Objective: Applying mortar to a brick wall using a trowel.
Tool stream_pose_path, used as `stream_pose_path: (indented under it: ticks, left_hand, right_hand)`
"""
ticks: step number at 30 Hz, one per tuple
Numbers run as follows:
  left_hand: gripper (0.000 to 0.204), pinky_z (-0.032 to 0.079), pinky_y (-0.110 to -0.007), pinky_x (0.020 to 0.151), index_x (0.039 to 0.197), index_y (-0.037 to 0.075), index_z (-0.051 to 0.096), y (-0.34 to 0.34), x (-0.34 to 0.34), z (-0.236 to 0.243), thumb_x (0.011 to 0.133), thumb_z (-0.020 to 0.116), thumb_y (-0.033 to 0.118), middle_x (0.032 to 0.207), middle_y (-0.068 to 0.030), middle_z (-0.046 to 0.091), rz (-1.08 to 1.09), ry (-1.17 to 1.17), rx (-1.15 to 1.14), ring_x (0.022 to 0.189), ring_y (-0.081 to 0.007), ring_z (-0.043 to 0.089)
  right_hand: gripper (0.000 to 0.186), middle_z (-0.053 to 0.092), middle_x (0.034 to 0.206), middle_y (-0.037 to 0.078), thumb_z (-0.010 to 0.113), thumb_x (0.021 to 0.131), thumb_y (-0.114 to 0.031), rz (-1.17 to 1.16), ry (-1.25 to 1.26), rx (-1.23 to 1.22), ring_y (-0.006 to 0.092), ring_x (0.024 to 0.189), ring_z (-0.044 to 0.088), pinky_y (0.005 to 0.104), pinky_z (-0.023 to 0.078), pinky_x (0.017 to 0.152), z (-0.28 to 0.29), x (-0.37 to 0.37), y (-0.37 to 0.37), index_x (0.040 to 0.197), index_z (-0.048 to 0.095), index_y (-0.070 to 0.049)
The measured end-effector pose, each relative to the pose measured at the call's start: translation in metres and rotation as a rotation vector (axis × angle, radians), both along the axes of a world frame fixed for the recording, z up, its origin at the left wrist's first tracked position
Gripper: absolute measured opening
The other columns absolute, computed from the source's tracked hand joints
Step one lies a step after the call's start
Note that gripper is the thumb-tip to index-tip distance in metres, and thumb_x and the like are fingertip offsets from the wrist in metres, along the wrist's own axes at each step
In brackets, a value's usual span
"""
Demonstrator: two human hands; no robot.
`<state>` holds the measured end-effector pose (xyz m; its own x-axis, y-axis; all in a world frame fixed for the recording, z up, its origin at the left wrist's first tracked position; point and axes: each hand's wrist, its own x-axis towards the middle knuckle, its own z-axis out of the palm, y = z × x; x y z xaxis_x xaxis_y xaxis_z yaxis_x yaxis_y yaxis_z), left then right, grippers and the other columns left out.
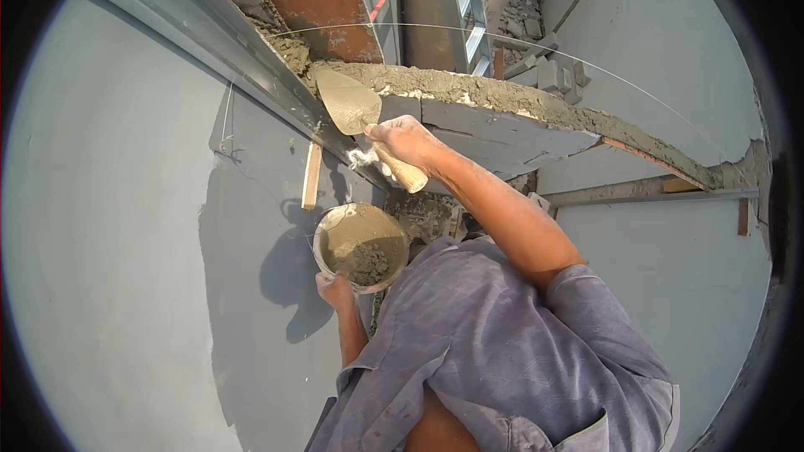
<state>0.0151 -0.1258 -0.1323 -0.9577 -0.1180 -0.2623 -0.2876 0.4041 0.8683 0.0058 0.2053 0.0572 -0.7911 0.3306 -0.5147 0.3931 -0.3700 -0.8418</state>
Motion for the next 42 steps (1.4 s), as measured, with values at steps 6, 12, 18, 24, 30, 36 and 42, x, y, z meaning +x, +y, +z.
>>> stream_pose_path:
  ticks: [6, 12, 18, 24, 30, 36, 42]
  left_hand:
    - [0.013, 0.046, -0.031, 0.067, 0.075, -0.001, 0.050, 0.009, -0.009, 0.003, 0.067, 0.061, -0.001, 0.076, -0.0088, 0.058, -0.045, 0.002, -0.052, 0.069, -0.0187, 0.054]
    - [0.014, 0.044, -0.030, 0.066, 0.074, 0.001, 0.049, 0.019, -0.023, 0.018, 0.067, 0.061, -0.002, 0.076, -0.0063, 0.055, -0.079, -0.064, -0.061, 0.068, -0.0168, 0.052]
    - [0.018, 0.042, -0.029, 0.063, 0.072, 0.002, 0.044, 0.029, -0.031, 0.015, 0.067, 0.060, -0.004, 0.073, -0.0041, 0.051, -0.141, -0.024, 0.092, 0.066, -0.0156, 0.048]
    - [0.019, 0.043, -0.029, 0.065, 0.073, 0.002, 0.045, 0.028, -0.026, 0.015, 0.068, 0.062, -0.002, 0.074, -0.0048, 0.052, -0.190, 0.014, -0.018, 0.067, -0.0162, 0.048]
    - [0.017, 0.046, -0.030, 0.070, 0.078, -0.002, 0.050, 0.021, -0.028, 0.004, 0.069, 0.063, -0.001, 0.080, -0.0083, 0.058, -0.157, -0.038, 0.046, 0.073, -0.0184, 0.054]
    - [0.014, 0.045, -0.030, 0.069, 0.077, -0.002, 0.050, 0.042, -0.039, 0.026, 0.068, 0.061, -0.002, 0.077, -0.0062, 0.056, -0.262, 0.035, 0.057, 0.071, -0.0169, 0.054]
    - [0.013, 0.043, -0.027, 0.065, 0.078, 0.000, 0.050, 0.085, -0.054, 0.074, 0.067, 0.057, -0.003, 0.076, -0.0037, 0.053, -0.506, 0.132, 0.027, 0.066, -0.0132, 0.049]
  right_hand:
    - [0.029, 0.058, 0.067, 0.006, 0.051, 0.096, -0.029, -0.306, -0.057, -0.012, 0.0143, 0.045, 0.055, 0.0292, 0.046, 0.038, -0.012, 0.086, 0.034, 0.092, 0.059, -0.001]
    - [0.031, 0.055, 0.066, 0.004, 0.051, 0.096, -0.031, -0.612, -0.152, 0.130, 0.0116, 0.041, 0.051, 0.0251, 0.043, 0.035, 0.010, 0.167, 0.052, 0.098, 0.058, -0.001]
    - [0.031, 0.057, 0.067, 0.005, 0.052, 0.096, -0.031, -0.473, 0.006, 0.002, 0.0120, 0.042, 0.053, 0.0256, 0.044, 0.035, 0.001, 0.112, 0.034, 0.098, 0.058, -0.001]
    - [0.028, 0.059, 0.065, 0.006, 0.054, 0.096, -0.030, -0.332, 0.028, -0.052, 0.0141, 0.042, 0.054, 0.0290, 0.044, 0.037, -0.012, 0.096, 0.022, 0.084, 0.057, -0.005]
    - [0.028, 0.058, 0.068, 0.008, 0.052, 0.095, -0.028, -0.608, -0.096, 0.061, 0.0163, 0.045, 0.056, 0.0304, 0.046, 0.037, -0.005, 0.176, 0.063, 0.091, 0.056, -0.001]
    - [0.025, 0.056, 0.067, 0.005, 0.053, 0.094, -0.027, -0.787, -0.090, 0.091, 0.0120, 0.044, 0.052, 0.0261, 0.044, 0.037, 0.022, 0.254, 0.052, 0.093, 0.056, -0.002]
    - [0.029, 0.056, 0.063, 0.004, 0.053, 0.096, -0.029, -0.480, -0.203, 0.297, 0.0109, 0.044, 0.052, 0.0249, 0.044, 0.039, 0.024, 0.210, 0.033, 0.087, 0.056, -0.002]
